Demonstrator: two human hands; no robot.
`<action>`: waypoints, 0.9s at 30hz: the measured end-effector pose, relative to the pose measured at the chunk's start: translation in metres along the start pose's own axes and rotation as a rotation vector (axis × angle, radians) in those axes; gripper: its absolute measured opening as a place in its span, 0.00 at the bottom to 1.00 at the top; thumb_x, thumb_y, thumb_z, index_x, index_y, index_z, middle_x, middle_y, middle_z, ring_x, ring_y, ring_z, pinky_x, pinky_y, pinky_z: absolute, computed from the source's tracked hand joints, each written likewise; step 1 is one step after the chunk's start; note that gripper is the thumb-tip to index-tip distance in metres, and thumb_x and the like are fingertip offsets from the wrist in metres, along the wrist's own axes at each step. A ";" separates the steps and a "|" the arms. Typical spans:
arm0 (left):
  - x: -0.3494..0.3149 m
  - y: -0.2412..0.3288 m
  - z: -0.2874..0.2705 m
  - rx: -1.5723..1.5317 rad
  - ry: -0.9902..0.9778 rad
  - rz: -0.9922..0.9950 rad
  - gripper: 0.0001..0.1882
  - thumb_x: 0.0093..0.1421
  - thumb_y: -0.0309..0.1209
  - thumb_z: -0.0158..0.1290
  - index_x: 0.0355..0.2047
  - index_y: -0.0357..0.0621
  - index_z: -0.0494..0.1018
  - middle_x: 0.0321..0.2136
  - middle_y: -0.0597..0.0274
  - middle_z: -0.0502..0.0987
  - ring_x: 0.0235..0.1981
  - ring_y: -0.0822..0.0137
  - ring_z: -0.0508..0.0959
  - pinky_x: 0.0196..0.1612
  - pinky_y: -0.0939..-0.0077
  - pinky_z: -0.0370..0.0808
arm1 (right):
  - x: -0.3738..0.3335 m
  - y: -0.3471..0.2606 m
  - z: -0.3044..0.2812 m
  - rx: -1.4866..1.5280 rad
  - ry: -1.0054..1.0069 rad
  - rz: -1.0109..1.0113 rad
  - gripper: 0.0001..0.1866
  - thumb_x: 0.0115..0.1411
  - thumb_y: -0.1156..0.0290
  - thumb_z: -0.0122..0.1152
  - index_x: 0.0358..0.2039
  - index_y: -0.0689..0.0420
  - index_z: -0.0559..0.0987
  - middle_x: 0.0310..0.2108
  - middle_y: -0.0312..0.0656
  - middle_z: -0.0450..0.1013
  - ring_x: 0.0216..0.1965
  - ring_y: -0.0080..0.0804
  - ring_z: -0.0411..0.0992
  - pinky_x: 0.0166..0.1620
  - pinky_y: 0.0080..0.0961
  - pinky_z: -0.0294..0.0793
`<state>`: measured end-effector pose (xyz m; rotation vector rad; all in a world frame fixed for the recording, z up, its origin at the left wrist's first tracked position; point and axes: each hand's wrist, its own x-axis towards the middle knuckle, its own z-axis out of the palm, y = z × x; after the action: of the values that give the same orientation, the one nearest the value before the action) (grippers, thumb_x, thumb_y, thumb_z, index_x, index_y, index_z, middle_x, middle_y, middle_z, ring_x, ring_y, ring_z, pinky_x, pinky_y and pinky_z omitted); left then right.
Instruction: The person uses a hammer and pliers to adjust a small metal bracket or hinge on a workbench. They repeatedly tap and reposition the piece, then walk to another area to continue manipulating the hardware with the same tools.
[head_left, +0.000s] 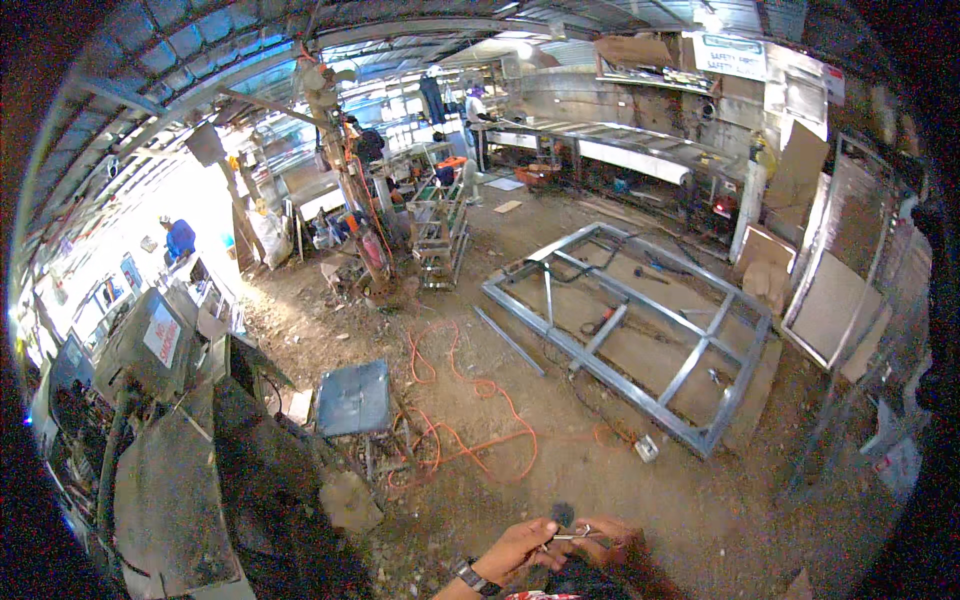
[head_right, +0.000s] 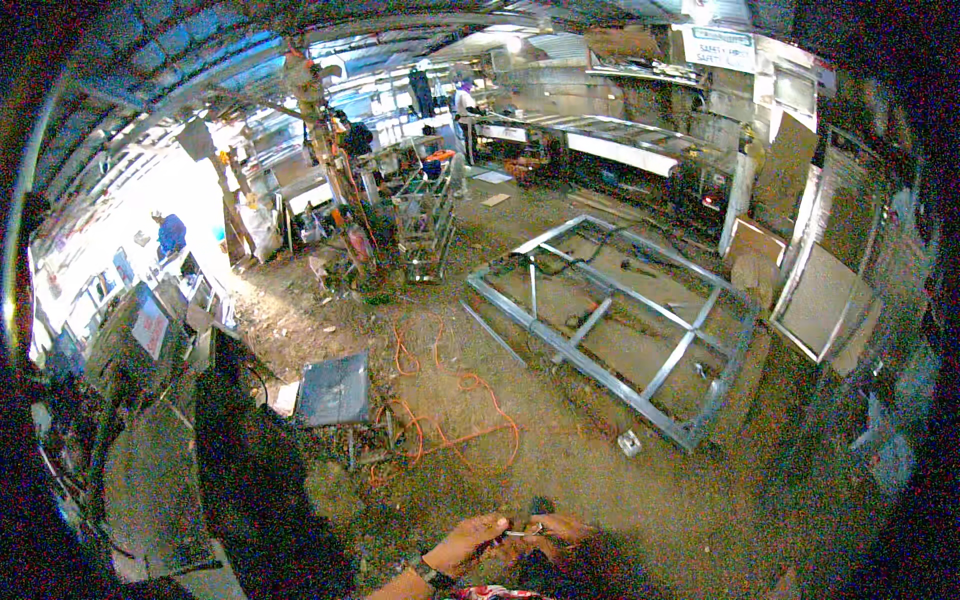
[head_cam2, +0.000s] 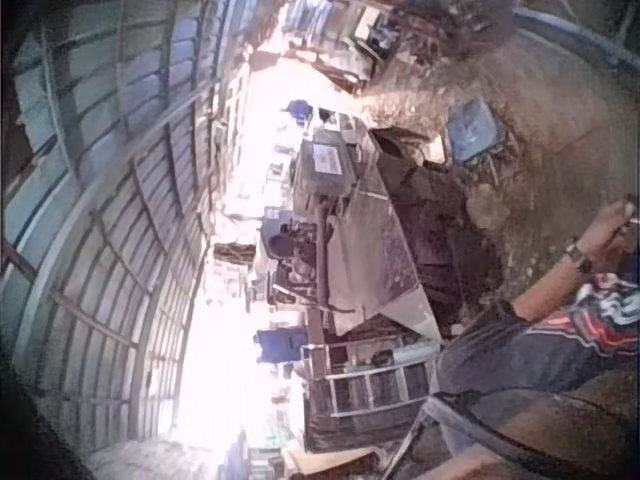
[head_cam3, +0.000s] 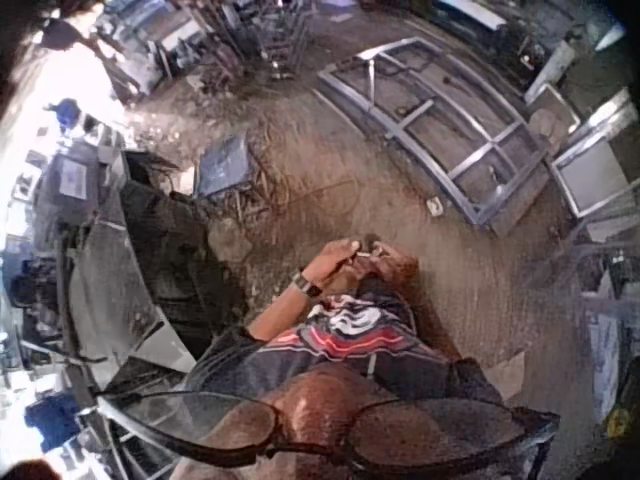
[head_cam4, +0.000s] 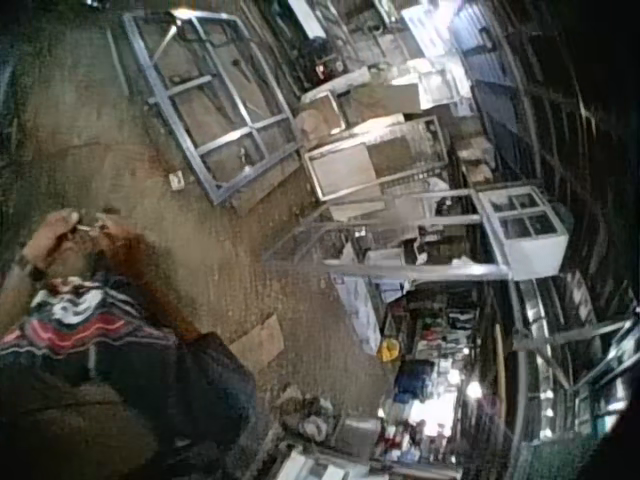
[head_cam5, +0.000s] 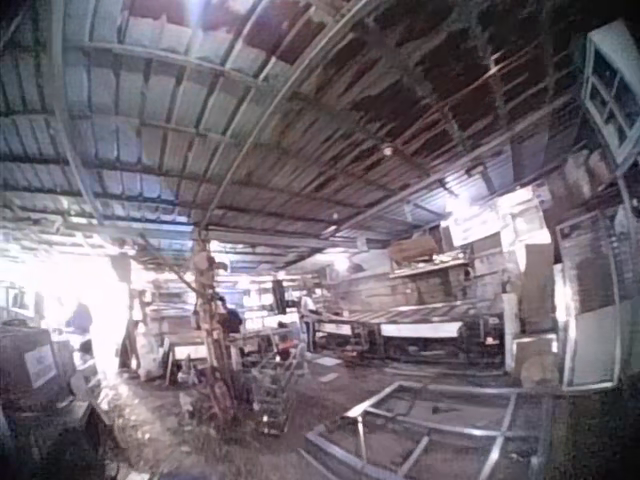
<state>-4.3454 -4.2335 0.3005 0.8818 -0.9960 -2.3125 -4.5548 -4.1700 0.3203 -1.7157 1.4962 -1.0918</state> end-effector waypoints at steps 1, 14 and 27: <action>0.013 0.043 0.003 0.103 0.056 -0.118 0.12 0.68 0.42 0.52 0.40 0.48 0.76 0.26 0.73 0.79 0.18 0.83 0.71 0.19 0.87 0.63 | 0.030 0.019 0.002 0.007 -0.059 0.053 0.20 0.52 0.66 0.74 0.45 0.58 0.81 0.38 0.48 0.81 0.40 0.42 0.81 0.43 0.34 0.80; 0.228 0.238 -0.141 -0.299 0.096 -0.104 0.14 0.66 0.36 0.56 0.46 0.39 0.74 0.32 0.62 0.79 0.29 0.67 0.79 0.35 0.69 0.79 | 0.434 0.091 -0.008 -0.049 -0.442 -0.680 0.21 0.61 0.66 0.63 0.54 0.58 0.77 0.51 0.46 0.76 0.51 0.42 0.77 0.49 0.36 0.79; 0.489 0.456 -0.360 0.188 0.310 0.269 0.10 0.64 0.32 0.57 0.38 0.37 0.79 0.29 0.66 0.80 0.29 0.76 0.76 0.32 0.80 0.71 | 0.795 0.147 0.049 0.071 -0.357 -0.098 0.24 0.61 0.64 0.66 0.56 0.60 0.75 0.45 0.47 0.78 0.45 0.37 0.78 0.49 0.29 0.76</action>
<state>-4.3492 -4.9920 0.2762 1.0688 -1.1283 -1.8157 -4.5646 -4.9797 0.3226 -1.8357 1.1493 -0.8209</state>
